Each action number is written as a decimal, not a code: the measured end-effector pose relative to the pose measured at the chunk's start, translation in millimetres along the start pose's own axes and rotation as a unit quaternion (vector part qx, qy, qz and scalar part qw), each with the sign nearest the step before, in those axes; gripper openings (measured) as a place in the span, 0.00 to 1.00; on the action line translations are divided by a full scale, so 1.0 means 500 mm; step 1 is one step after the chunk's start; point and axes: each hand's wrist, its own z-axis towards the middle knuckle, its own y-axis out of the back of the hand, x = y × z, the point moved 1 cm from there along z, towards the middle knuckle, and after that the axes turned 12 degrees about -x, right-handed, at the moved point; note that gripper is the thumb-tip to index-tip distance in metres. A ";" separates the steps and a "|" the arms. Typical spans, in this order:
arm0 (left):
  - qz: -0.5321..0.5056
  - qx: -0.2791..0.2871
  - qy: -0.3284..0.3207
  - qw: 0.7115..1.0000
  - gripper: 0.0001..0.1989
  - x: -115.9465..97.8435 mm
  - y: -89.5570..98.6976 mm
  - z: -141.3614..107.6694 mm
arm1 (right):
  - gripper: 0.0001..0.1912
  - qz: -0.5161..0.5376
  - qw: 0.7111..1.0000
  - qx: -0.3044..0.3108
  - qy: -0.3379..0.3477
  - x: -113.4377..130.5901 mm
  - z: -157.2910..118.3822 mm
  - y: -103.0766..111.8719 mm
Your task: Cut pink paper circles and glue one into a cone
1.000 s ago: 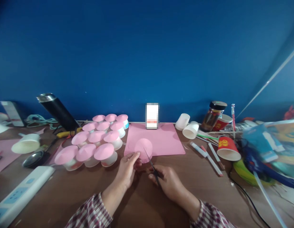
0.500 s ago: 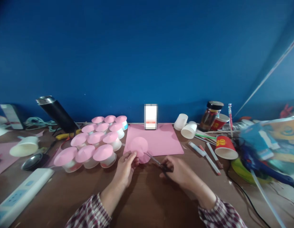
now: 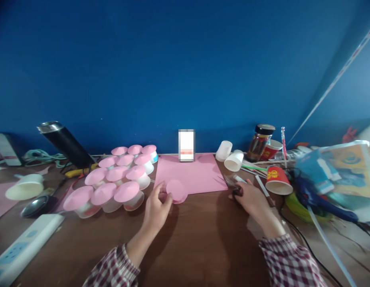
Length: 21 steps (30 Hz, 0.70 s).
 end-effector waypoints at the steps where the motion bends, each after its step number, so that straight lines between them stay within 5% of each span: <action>1: 0.030 -0.003 -0.025 0.999 0.24 0.003 -0.002 -0.002 | 0.10 0.026 1.000 0.012 0.005 -0.005 0.003 -0.001; 9: 0.178 0.024 -0.159 0.971 0.28 0.004 -0.004 -0.017 | 0.24 0.194 0.975 0.098 0.043 -0.001 -0.002 0.019; 13: 0.200 0.015 -0.192 0.961 0.29 -0.004 -0.006 -0.020 | 0.20 0.126 0.990 0.063 0.028 0.001 -0.004 0.024; 17: 0.254 0.047 -0.220 0.941 0.45 0.003 -0.023 -0.006 | 0.18 0.012 1.000 -0.020 -0.005 0.026 -0.011 0.028; 21: 0.342 0.136 -0.136 0.920 0.64 0.018 -0.038 0.020 | 0.16 0.065 0.995 -0.059 0.045 0.093 -0.035 0.027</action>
